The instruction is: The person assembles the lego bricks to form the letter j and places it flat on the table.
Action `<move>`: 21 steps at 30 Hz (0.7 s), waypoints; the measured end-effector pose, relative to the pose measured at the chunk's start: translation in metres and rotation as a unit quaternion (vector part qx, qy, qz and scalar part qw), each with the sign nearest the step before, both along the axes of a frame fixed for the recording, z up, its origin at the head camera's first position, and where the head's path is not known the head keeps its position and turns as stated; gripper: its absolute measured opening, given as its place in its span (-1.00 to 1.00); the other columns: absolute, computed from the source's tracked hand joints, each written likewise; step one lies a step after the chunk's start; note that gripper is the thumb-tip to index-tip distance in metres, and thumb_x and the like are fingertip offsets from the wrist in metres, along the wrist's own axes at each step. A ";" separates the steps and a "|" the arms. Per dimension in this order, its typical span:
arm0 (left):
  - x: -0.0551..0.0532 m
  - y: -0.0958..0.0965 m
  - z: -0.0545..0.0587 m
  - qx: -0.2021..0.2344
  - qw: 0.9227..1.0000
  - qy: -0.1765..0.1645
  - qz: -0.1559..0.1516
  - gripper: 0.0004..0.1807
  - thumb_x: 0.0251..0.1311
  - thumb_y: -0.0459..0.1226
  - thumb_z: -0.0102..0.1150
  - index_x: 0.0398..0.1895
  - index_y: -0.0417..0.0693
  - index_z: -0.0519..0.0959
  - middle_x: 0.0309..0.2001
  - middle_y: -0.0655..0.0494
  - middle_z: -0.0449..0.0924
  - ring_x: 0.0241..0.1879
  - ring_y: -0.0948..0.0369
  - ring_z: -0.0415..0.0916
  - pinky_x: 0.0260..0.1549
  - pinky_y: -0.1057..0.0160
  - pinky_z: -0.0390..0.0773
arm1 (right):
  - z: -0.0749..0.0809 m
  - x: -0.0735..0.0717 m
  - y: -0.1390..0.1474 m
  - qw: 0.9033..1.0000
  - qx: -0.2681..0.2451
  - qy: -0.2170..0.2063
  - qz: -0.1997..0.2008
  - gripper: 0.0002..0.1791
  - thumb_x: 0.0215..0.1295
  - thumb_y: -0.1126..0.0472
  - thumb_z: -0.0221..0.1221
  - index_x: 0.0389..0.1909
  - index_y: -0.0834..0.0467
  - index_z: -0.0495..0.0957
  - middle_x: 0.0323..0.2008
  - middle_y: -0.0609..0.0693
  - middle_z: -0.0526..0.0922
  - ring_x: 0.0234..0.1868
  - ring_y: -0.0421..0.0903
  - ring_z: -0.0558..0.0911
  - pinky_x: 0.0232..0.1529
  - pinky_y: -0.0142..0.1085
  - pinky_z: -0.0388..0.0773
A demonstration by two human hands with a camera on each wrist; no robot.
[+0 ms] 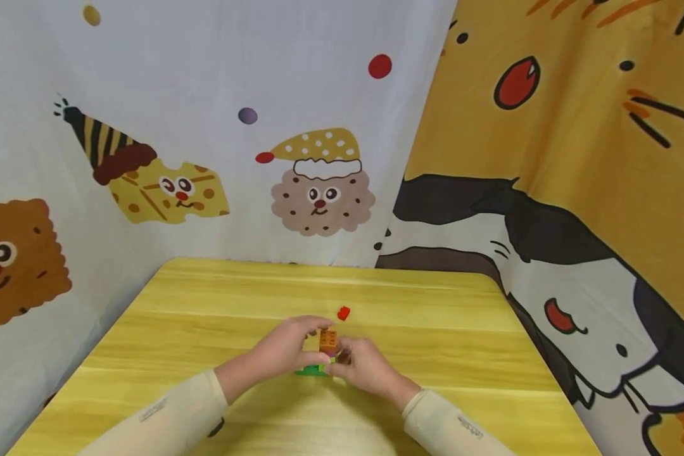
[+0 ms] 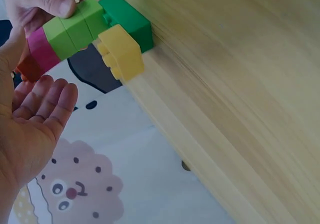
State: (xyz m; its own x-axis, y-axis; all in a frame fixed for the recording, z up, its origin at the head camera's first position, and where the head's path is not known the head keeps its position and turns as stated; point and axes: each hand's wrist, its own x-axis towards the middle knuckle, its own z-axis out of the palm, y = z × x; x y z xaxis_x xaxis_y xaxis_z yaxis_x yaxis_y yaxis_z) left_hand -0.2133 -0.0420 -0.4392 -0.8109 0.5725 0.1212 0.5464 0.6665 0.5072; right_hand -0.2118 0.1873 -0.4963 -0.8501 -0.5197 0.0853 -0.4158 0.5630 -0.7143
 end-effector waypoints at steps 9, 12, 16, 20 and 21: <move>0.000 -0.026 -0.014 -0.017 1.000 -0.006 0.023 -0.15 0.17 0.10 0.56 0.47 -0.03 0.51 0.38 -0.01 0.63 0.33 -0.02 0.60 0.30 -0.06 0.65 | 0.008 0.001 -0.001 0.999 -0.014 0.042 -0.030 -0.27 0.40 -0.07 0.41 0.45 0.19 0.45 -0.09 -0.09 0.77 -0.04 -0.12 0.70 -0.03 -0.33 0.70; 0.001 -0.032 -0.018 -0.025 0.999 -0.003 0.025 -0.19 0.16 0.08 0.58 0.42 -0.05 0.55 0.36 -0.03 0.63 0.37 -0.06 0.57 0.34 -0.11 0.62 | 0.012 0.002 -0.002 0.998 -0.023 0.052 -0.031 -0.23 0.42 -0.09 0.39 0.51 0.16 0.39 -0.09 -0.12 0.77 -0.04 -0.14 0.70 0.01 -0.29 0.69; 0.002 -0.037 -0.025 -0.037 0.999 0.012 0.023 -0.25 0.13 0.05 0.60 0.33 -0.08 0.61 0.32 -0.06 0.66 0.35 -0.08 0.58 0.34 -0.11 0.62 | 0.017 0.005 -0.002 0.996 -0.050 0.067 -0.024 -0.28 0.42 -0.05 0.39 0.49 0.09 0.40 -0.09 -0.12 0.79 -0.06 -0.19 0.70 0.02 -0.16 0.73; 0.002 -0.039 -0.033 -0.049 0.998 0.033 0.017 -0.29 0.10 0.04 0.62 0.27 -0.08 0.65 0.27 -0.04 0.70 0.29 -0.03 0.62 0.30 -0.06 0.65 | 0.018 0.006 -0.001 0.995 -0.066 0.072 -0.019 -0.34 0.43 -0.01 0.39 0.46 0.05 0.43 -0.08 -0.10 0.80 -0.07 -0.19 0.70 0.00 -0.17 0.73; 0.002 -0.039 -0.035 -0.050 0.998 0.037 0.015 -0.30 0.10 0.04 0.63 0.26 -0.09 0.65 0.25 -0.03 0.71 0.28 -0.03 0.63 0.29 -0.05 0.66 | 0.017 0.006 -0.001 0.995 -0.067 0.071 -0.019 -0.35 0.44 -0.01 0.39 0.46 0.04 0.43 -0.08 -0.10 0.81 -0.07 -0.19 0.71 -0.01 -0.19 0.73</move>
